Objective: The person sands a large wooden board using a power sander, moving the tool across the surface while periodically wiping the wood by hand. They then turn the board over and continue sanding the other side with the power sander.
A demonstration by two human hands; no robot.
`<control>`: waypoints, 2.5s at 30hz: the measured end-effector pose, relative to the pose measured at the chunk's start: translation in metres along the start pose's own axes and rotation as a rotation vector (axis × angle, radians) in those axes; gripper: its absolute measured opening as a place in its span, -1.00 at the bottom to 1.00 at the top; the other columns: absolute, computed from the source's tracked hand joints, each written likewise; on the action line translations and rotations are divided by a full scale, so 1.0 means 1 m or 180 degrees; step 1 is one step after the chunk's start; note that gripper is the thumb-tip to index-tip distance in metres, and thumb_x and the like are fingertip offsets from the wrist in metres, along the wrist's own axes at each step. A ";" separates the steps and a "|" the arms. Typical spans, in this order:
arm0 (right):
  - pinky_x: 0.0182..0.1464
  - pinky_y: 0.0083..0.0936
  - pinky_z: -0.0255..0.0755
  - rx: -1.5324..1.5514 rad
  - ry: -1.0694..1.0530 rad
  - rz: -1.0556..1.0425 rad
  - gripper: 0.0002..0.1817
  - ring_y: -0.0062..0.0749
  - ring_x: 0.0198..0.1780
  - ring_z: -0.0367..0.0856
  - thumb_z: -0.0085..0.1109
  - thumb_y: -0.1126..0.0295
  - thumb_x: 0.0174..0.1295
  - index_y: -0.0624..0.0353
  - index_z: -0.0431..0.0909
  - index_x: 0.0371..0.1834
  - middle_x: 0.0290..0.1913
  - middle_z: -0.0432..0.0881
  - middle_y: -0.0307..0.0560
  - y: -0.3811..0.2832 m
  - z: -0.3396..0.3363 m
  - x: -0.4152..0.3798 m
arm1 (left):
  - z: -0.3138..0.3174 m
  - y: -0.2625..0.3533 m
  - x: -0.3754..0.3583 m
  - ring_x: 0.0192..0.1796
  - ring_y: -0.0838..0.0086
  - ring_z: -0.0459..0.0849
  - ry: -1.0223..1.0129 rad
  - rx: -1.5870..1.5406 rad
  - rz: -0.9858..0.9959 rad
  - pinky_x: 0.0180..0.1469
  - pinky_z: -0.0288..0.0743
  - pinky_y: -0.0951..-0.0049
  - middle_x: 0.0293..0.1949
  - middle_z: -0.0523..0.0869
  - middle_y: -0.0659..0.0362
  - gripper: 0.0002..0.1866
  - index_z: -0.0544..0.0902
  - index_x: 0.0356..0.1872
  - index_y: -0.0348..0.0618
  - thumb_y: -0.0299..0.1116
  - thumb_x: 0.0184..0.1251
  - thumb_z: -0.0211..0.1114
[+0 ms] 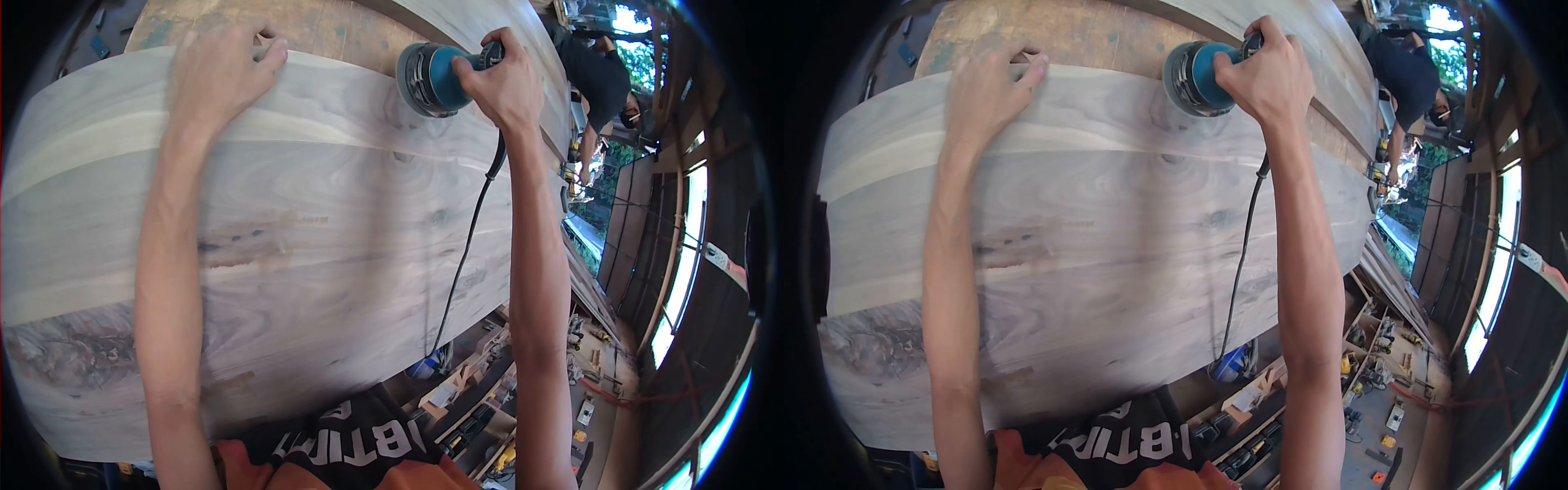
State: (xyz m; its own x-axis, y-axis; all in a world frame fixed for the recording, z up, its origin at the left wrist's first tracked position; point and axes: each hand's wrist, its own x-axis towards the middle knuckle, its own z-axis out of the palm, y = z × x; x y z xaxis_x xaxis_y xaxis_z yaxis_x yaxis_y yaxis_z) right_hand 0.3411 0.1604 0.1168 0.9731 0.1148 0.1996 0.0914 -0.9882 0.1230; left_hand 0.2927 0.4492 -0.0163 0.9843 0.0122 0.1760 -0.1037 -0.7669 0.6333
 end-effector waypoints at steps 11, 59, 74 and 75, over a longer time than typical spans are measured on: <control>-0.06 -0.12 0.57 -0.0089 0.0192 -0.0153 -0.45 0.08 -0.14 0.73 0.46 -0.03 -0.04 0.08 0.65 -0.05 -0.24 0.72 0.11 0.007 0.004 -0.004 | 0.006 -0.007 0.002 -0.10 0.11 0.79 0.0166 -0.0125 0.0079 0.19 0.49 0.09 -0.23 0.86 0.08 -0.66 0.81 -0.07 -0.09 -0.05 0.40 0.36; 0.06 -0.09 0.59 -0.0060 -0.0004 0.0160 -0.44 0.10 0.04 0.70 0.38 0.02 -0.09 0.02 0.67 0.00 -0.12 0.73 0.13 0.018 0.008 0.009 | 0.008 -0.010 -0.001 -0.12 0.11 0.78 0.0262 -0.0134 0.0110 0.15 0.48 0.12 -0.24 0.86 0.08 -0.69 0.82 -0.11 -0.05 -0.08 0.35 0.33; -0.02 -0.12 0.59 -0.0207 0.0232 -0.0074 -0.41 0.12 -0.07 0.76 0.46 -0.04 -0.05 0.15 0.64 -0.04 -0.19 0.77 0.17 0.014 0.007 0.005 | 0.008 -0.008 -0.001 -0.08 0.10 0.80 0.0143 -0.0184 0.0191 0.05 0.57 0.19 -0.19 0.86 0.05 -0.65 0.82 -0.07 -0.10 -0.05 0.40 0.35; -0.02 -0.12 0.59 -0.0206 0.0254 -0.0071 -0.42 0.12 -0.06 0.77 0.46 -0.03 -0.04 0.15 0.64 -0.04 -0.19 0.77 0.17 0.013 0.010 0.006 | 0.005 -0.009 -0.002 -0.08 0.10 0.80 0.0151 -0.0208 0.0196 0.05 0.57 0.19 -0.19 0.86 0.05 -0.65 0.82 -0.07 -0.11 -0.05 0.40 0.35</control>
State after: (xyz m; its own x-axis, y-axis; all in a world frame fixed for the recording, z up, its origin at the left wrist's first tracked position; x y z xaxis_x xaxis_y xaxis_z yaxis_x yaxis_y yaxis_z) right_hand 0.3504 0.1474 0.1103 0.9508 0.1470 0.2726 0.0964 -0.9770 0.1903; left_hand 0.2928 0.4524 -0.0260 0.9681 -0.0021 0.2506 -0.1744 -0.7237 0.6677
